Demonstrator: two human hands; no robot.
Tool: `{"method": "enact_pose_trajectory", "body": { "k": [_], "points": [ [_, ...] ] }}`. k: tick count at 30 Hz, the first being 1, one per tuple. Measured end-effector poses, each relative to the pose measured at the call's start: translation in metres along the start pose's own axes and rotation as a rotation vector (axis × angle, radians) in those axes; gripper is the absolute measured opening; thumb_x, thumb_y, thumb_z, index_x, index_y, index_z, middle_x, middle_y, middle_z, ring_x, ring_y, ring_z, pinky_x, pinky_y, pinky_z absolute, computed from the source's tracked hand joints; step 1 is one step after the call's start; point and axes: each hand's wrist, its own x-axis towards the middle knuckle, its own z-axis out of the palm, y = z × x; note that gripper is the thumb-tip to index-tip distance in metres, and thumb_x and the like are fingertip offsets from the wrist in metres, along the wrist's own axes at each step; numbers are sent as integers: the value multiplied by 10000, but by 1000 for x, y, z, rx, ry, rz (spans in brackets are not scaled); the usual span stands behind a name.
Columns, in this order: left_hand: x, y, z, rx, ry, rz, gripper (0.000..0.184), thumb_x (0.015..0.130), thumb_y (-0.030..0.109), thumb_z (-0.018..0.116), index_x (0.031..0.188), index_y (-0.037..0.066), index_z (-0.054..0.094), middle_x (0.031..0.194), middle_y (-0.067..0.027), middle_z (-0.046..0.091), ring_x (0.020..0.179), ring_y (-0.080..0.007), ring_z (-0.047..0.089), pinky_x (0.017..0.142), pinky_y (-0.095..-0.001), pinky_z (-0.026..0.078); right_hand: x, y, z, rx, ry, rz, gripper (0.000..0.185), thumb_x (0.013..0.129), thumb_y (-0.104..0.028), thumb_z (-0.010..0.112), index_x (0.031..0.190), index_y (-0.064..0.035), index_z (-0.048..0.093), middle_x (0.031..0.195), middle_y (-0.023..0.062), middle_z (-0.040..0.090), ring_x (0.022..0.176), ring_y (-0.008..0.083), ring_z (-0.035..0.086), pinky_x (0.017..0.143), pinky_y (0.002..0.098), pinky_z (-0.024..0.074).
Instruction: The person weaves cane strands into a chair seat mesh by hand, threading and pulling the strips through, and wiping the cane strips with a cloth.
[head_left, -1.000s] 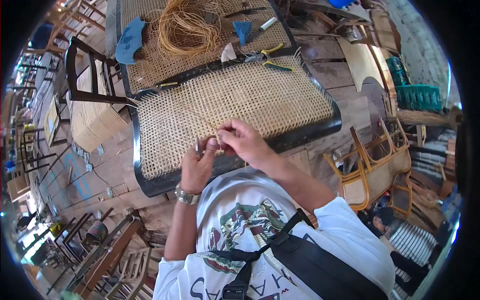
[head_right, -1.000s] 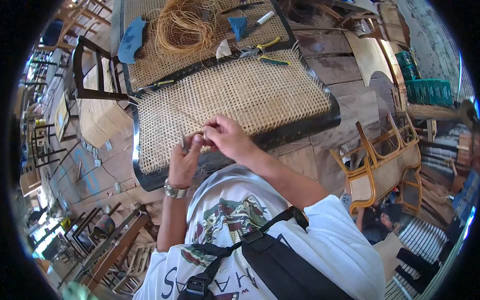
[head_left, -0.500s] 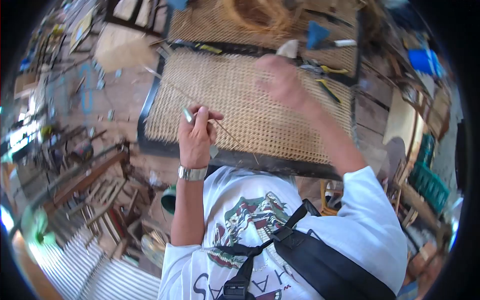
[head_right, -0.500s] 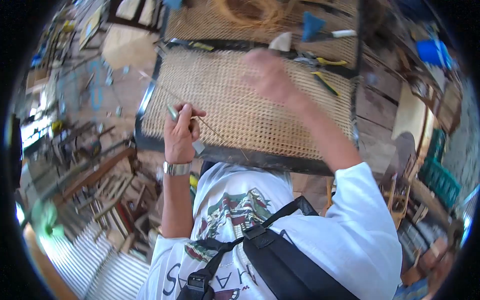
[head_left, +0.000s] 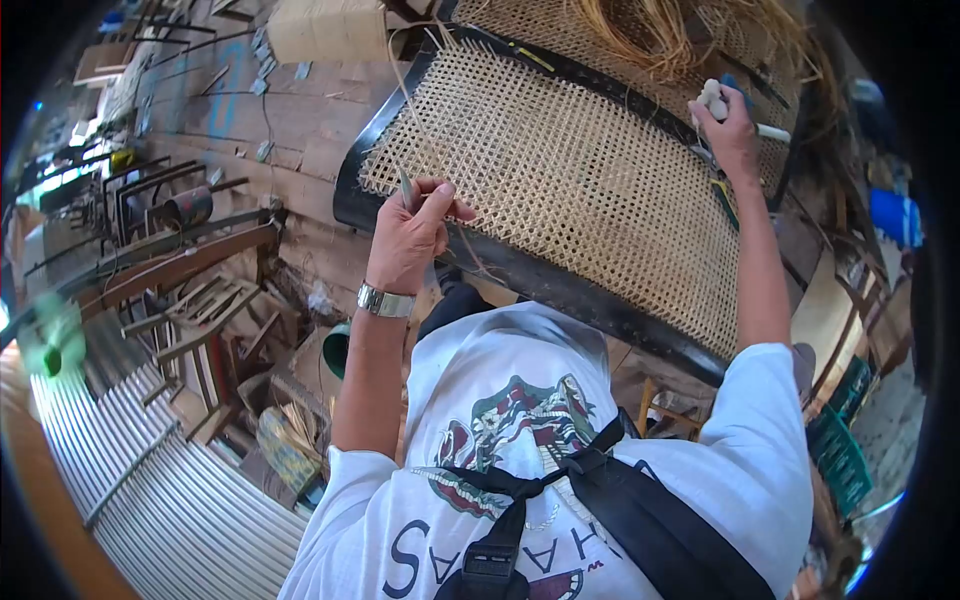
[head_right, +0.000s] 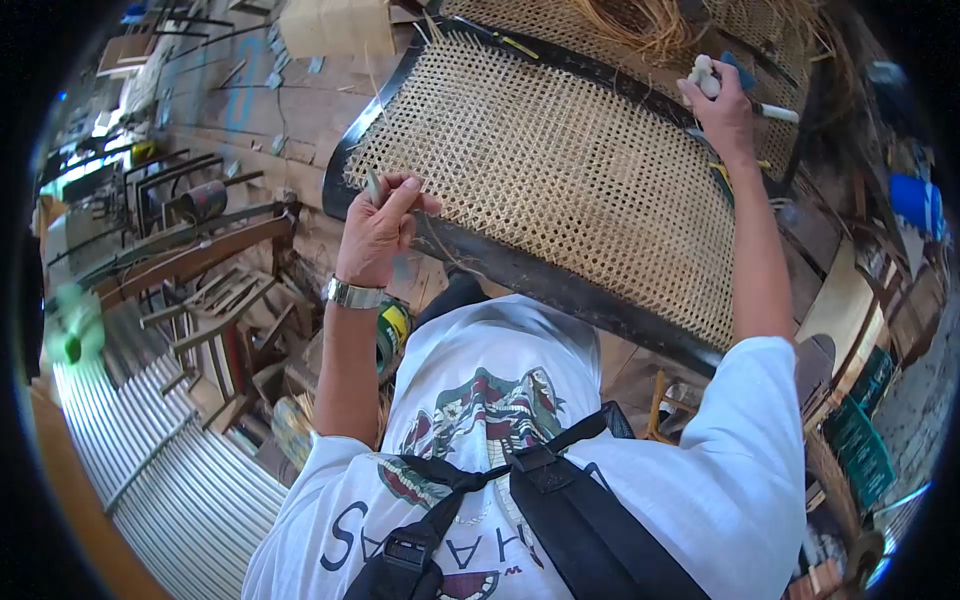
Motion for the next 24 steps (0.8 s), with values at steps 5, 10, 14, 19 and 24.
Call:
{"method": "enact_pose_trajectory", "body": {
  "k": [5,10,14,19,24],
  "points": [
    [-14,-10,-23,141,-193,233,162,1008,207,641,1109,81,651,789,16,660,568,3,436,485,-172,317,-119,-92,-47,1259,-260,446,242,998,-253,642,1145,-60,647,862,68,691,738,124,656,645,239,505],
    [-64,-20,-56,373,-542,304,218,1028,248,618,1010,38,672,748,48,593,670,-29,499,588,-191,396,-238,-220,-6,1038,-403,483,295,1010,-182,606,1268,-43,564,1051,61,656,816,114,638,707,258,542],
    [-79,-37,-91,489,-648,218,299,1029,299,612,956,16,674,723,51,567,670,-29,475,589,-206,391,-298,-281,45,1234,-465,421,355,1027,-96,553,1369,-66,465,1197,53,610,933,110,626,828,262,543],
    [-75,-66,-135,644,-531,335,295,992,309,638,1019,29,725,642,-41,603,588,-80,488,559,-308,447,-330,-346,76,1417,-377,385,296,1060,-162,510,1334,-49,498,1188,67,629,960,114,628,871,278,540],
    [-67,-85,-157,709,-400,407,256,982,276,648,1011,27,704,664,-154,635,562,-167,555,576,-361,472,-337,-365,126,933,-206,443,324,1082,-287,481,1249,-40,607,992,16,672,828,58,607,704,233,544]
  ]
}}
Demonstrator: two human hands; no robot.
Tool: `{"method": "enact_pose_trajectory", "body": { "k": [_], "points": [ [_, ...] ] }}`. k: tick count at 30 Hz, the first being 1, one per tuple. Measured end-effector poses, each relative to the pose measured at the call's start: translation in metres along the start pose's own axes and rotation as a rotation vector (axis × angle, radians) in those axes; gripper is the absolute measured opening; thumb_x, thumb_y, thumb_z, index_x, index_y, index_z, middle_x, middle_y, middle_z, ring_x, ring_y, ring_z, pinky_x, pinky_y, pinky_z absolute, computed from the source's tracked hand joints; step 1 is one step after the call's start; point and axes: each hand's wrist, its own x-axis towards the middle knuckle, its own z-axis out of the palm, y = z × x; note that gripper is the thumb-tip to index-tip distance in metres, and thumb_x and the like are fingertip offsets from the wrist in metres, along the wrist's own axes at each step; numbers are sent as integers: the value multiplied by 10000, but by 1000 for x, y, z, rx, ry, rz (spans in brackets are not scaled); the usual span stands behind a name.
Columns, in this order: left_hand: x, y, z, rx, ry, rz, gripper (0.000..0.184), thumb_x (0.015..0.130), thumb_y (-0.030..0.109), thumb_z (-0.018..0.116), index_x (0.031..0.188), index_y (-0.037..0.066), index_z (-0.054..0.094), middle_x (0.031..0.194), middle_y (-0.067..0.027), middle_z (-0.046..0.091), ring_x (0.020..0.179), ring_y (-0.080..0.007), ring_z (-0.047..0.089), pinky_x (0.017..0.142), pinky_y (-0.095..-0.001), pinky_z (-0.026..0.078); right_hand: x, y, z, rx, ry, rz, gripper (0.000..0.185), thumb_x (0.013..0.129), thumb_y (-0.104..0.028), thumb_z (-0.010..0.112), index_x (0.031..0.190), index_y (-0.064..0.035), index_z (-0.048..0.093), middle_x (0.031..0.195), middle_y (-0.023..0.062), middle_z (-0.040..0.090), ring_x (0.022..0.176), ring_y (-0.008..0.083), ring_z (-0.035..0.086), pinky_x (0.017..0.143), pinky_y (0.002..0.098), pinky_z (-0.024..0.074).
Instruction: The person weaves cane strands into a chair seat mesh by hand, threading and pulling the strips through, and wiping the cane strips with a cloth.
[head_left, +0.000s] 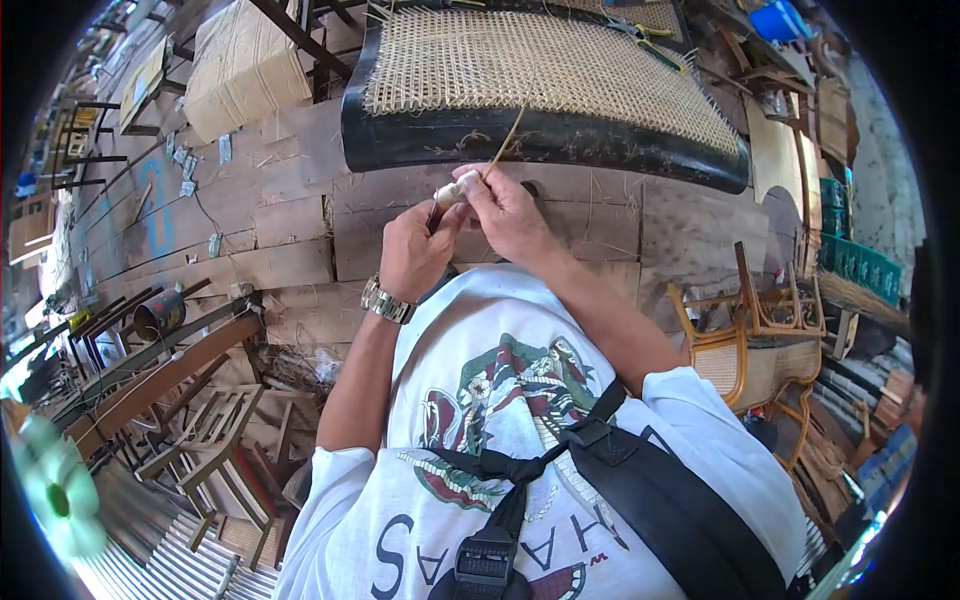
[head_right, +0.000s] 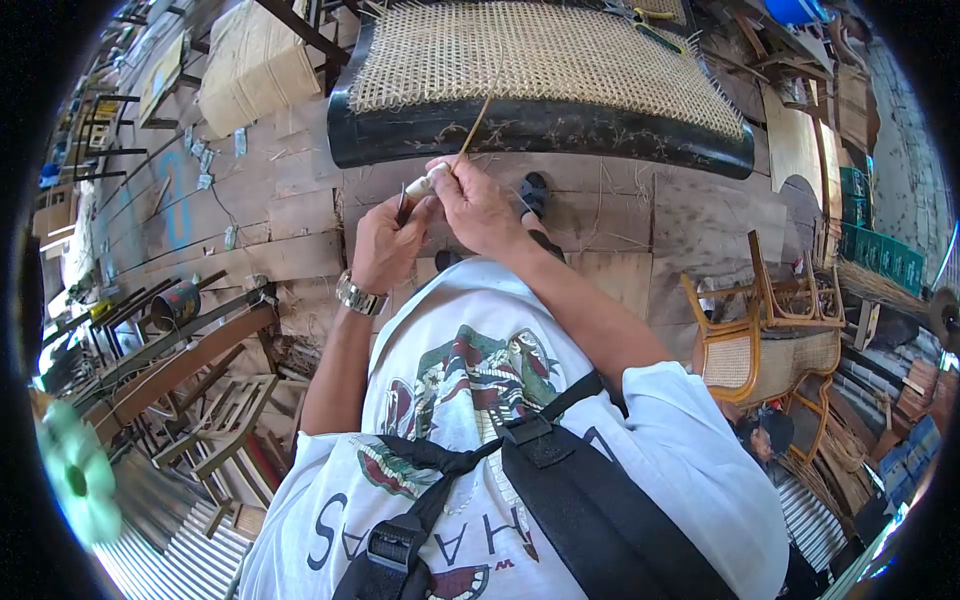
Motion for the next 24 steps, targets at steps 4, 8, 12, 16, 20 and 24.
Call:
{"method": "enact_pose_trajectory", "body": {
  "k": [4,8,12,16,20,24],
  "points": [
    [-1,-18,1,66,171,100,216,973,251,671,955,36,679,650,-154,611,551,-174,537,561,-355,464,10,0,6,-141,56,-44,339,1082,-304,478,1203,-30,635,958,20,670,776,52,602,626,233,532],
    [-1,-33,-6,41,299,216,210,973,237,684,905,42,643,636,-107,562,564,-142,465,536,-320,431,23,-21,-2,221,-47,147,320,1075,-286,483,1166,-35,659,982,52,692,727,66,611,524,201,457],
    [0,-78,-26,92,386,170,193,975,217,684,896,49,632,643,-67,555,584,-120,443,537,-305,418,35,-48,-38,492,-65,242,303,1059,-268,502,1151,-20,649,1021,125,711,712,113,654,468,190,418],
    [-11,-137,-66,125,427,104,185,978,231,680,905,67,637,685,-92,594,608,-126,457,559,-323,430,39,-52,-99,749,-106,375,294,1049,-233,504,1135,20,629,941,167,682,573,85,570,433,182,399],
    [-46,-207,-124,407,403,-25,250,992,309,654,907,76,621,688,-109,551,616,-187,448,585,-353,440,28,-73,-199,817,147,382,297,1026,-231,541,1154,33,589,839,142,632,485,43,446,417,179,354],
    [-86,-273,-179,463,366,-122,250,983,292,656,889,71,590,721,-164,559,626,-297,470,607,-370,441,0,-95,-334,565,377,252,262,1008,-187,561,1189,0,587,846,86,618,505,41,452,447,179,339]
  ]
}}
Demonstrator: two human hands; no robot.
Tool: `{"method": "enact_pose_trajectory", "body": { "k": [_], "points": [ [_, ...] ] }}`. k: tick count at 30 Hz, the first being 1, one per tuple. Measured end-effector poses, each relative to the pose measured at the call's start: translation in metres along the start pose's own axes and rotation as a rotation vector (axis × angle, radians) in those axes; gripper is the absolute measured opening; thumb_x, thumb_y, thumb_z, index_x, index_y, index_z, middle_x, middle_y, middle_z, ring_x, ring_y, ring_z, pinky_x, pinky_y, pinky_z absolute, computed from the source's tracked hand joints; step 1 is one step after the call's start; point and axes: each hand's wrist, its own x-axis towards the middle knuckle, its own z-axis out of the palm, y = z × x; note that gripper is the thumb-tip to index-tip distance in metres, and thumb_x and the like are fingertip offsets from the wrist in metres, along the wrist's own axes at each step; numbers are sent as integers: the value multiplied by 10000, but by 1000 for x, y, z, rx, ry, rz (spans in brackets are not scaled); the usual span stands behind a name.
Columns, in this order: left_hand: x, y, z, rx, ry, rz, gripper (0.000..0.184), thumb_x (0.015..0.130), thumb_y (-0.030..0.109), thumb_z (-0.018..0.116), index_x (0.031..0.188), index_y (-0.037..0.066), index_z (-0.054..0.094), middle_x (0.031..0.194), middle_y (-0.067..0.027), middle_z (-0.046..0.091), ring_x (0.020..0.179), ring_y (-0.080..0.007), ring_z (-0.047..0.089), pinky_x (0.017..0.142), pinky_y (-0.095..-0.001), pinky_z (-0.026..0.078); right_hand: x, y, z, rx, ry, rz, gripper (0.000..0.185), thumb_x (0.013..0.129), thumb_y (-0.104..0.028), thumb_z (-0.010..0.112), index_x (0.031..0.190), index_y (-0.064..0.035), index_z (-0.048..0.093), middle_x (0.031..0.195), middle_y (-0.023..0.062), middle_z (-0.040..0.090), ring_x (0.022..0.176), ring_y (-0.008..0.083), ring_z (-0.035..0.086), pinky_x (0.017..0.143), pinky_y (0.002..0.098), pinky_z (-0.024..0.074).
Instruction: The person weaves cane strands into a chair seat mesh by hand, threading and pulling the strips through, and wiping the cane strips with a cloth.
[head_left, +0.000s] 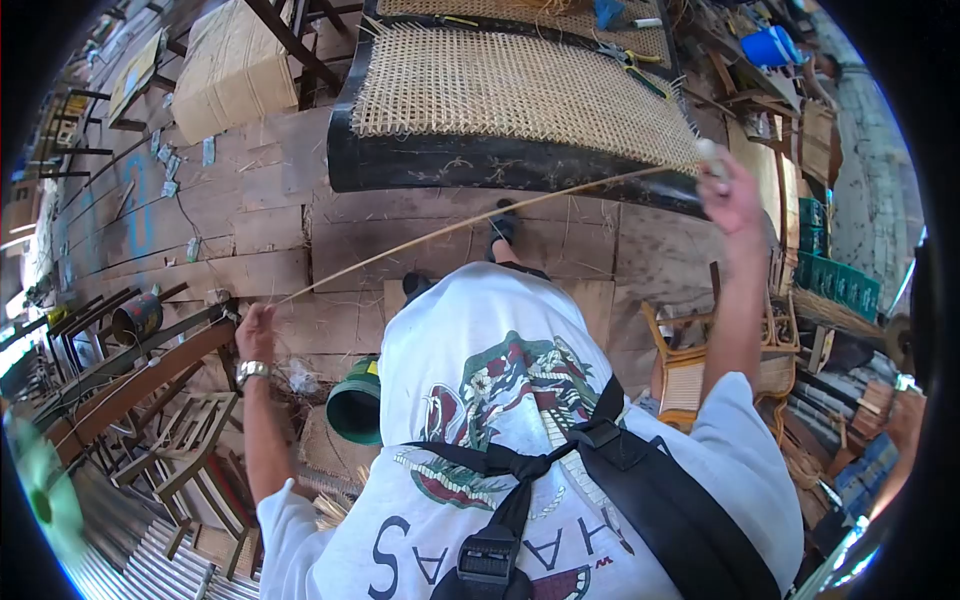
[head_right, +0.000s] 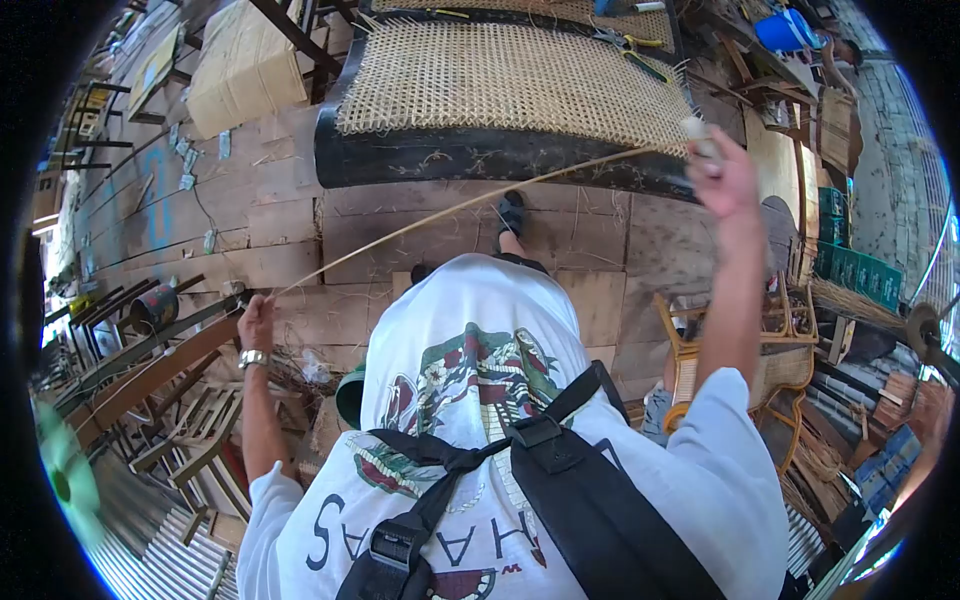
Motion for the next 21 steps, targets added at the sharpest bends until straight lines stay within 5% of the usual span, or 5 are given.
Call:
{"method": "enact_pose_trajectory", "body": {
  "k": [5,7,11,16,21],
  "points": [
    [-56,-173,-84,779,-166,-299,281,988,339,565,1041,107,714,1035,-210,709,964,-401,674,853,-475,522,15,-229,-357,-11,335,-361,387,946,-80,554,1327,-12,563,853,41,577,577,78,425,466,218,301],
    [-91,-240,-114,852,-391,-718,291,973,307,550,1106,114,722,1207,-220,667,1131,-398,634,963,-490,497,-60,-241,-277,-226,447,-476,476,971,-132,546,1438,-50,501,1012,80,627,612,82,452,493,214,376],
    [-78,-205,-18,823,-590,-651,340,940,303,555,1169,115,723,1237,-181,678,1168,-343,645,958,-466,525,-75,-95,-74,-297,204,-348,417,1029,-152,496,1418,-5,490,1211,69,625,918,93,596,626,161,448],
    [-15,65,146,-202,-481,-23,235,955,170,578,1119,16,644,855,-99,664,751,-205,619,701,-345,503,-75,121,74,-278,-532,300,416,977,-259,627,1311,-15,579,1068,122,655,746,83,603,488,164,372],
    [-14,315,78,-766,-795,264,184,1033,196,593,1077,28,655,846,60,584,718,-43,461,640,-215,396,-102,195,145,-201,-628,430,557,1000,-391,610,1398,-11,521,987,79,680,719,74,628,516,168,414]
  ]
}}
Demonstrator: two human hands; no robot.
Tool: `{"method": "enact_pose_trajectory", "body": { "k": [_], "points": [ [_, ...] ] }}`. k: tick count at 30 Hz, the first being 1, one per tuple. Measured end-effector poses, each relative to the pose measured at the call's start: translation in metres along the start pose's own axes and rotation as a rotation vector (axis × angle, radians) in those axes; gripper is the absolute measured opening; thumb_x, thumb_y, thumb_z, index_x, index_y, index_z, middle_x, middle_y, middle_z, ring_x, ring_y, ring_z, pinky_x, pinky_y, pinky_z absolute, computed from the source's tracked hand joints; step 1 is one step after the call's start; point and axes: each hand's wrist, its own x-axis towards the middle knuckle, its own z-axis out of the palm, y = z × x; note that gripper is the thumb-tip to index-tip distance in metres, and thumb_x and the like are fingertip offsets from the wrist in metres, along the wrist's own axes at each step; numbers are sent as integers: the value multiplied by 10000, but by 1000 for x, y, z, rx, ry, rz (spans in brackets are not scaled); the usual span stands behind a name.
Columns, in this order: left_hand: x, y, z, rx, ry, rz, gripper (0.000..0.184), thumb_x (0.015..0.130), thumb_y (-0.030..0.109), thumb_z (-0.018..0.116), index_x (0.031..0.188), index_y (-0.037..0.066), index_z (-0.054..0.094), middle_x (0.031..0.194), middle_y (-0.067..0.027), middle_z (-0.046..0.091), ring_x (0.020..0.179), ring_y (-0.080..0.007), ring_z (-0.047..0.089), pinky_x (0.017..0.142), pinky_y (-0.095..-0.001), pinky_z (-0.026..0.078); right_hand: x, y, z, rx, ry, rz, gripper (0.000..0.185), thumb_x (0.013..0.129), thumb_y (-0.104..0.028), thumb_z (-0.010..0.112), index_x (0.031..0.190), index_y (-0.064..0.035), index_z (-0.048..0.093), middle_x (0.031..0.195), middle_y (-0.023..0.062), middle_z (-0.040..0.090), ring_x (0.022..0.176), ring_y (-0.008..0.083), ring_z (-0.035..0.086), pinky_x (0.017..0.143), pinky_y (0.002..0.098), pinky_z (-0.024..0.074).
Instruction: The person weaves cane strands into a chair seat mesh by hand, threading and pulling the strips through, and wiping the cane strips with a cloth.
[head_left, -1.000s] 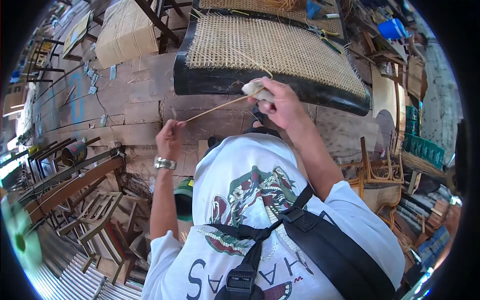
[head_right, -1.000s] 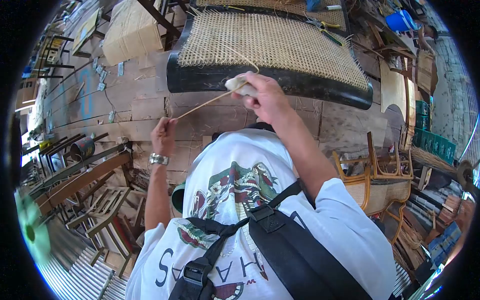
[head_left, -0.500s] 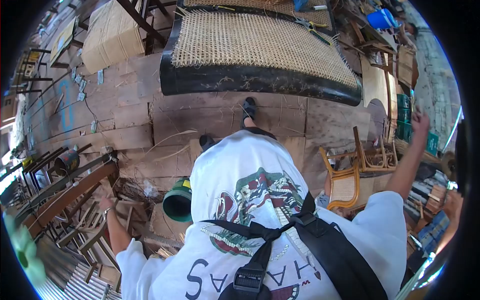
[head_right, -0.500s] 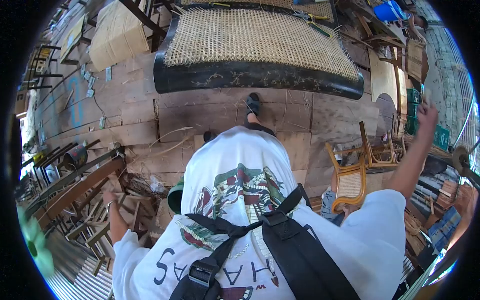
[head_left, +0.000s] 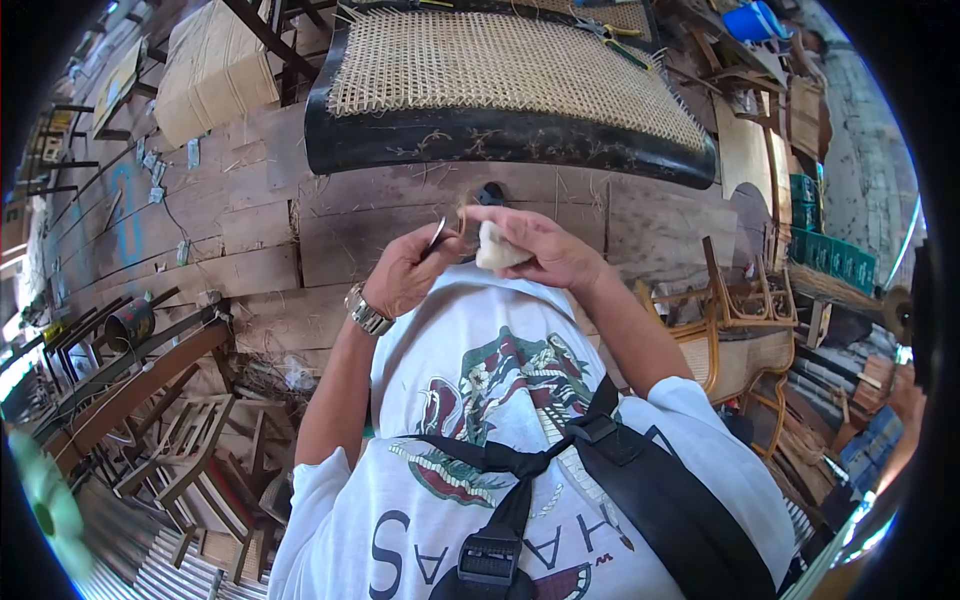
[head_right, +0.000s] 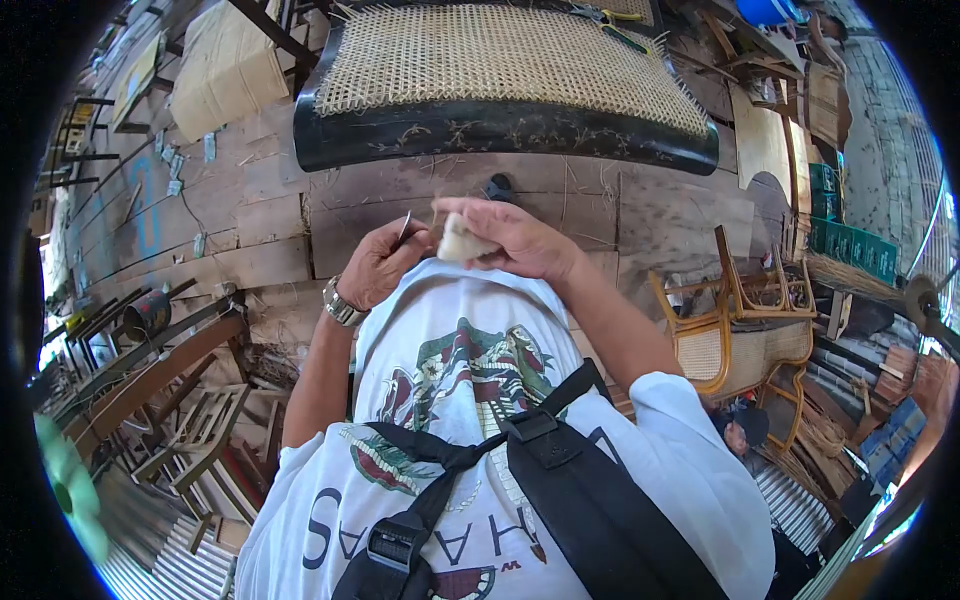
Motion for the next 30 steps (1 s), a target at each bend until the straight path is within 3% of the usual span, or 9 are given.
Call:
{"method": "enact_pose_trajectory", "body": {
  "k": [2,5,8,9,12,17,19,23,30],
  "points": [
    [1,10,10,-150,-19,75,192,1038,188,580,1097,21,656,814,72,549,687,-27,433,618,-197,368,8,10,4,135,43,-63,594,1005,-436,595,1408,-7,513,948,59,682,700,66,617,529,168,424],
    [-12,25,5,-457,-111,-46,242,1047,186,539,1191,29,653,820,92,537,704,-7,419,620,-201,367,23,34,-10,387,-347,-75,598,1039,-482,505,1423,-24,512,953,18,649,750,41,577,591,180,458],
    [-23,29,5,-409,-60,-74,265,1052,174,521,1257,55,638,830,107,528,692,11,378,615,-183,339,11,37,16,282,-267,-91,586,1049,-482,481,1405,-19,534,929,18,647,735,45,563,595,175,452],
    [-27,26,5,-407,-51,-79,265,1052,174,521,1257,55,638,830,107,528,692,11,378,615,-183,339,10,26,39,126,-4,-75,545,1061,-464,468,1352,-17,576,892,20,651,707,48,545,597,174,446],
    [-32,7,7,-216,93,-63,224,1046,183,524,1160,40,654,843,91,547,734,-15,435,651,-207,386,27,37,26,96,-118,-169,472,1074,-421,463,1283,-28,621,923,17,662,736,58,571,638,180,469],
    [-51,7,12,-49,204,27,185,1024,205,599,951,38,631,788,69,534,721,-31,426,638,-222,381,55,60,20,-396,404,-471,424,1061,-400,499,1029,-37,714,801,64,697,714,137,642,642,303,519],
    [-53,8,13,-79,218,6,228,1029,243,604,926,40,622,763,75,515,702,-31,410,620,-222,361,50,56,30,-733,691,-658,417,1047,-381,528,924,-22,701,713,155,681,638,246,668,593,386,502],
    [-62,31,17,-21,292,37,293,996,283,672,841,39,627,709,77,501,670,-34,400,587,-228,340,45,26,19,-1060,1088,-778,381,1040,-327,538,842,-25,660,715,192,674,676,410,670,552,463,490],
    [-96,68,-24,-24,262,34,263,934,151,745,753,26,600,691,66,486,649,-45,383,558,-242,319,2,-8,-30,-1178,1371,-949,307,1042,-294,524,947,-43,672,767,194,696,731,420,687,589,484,529]
  ]
}}
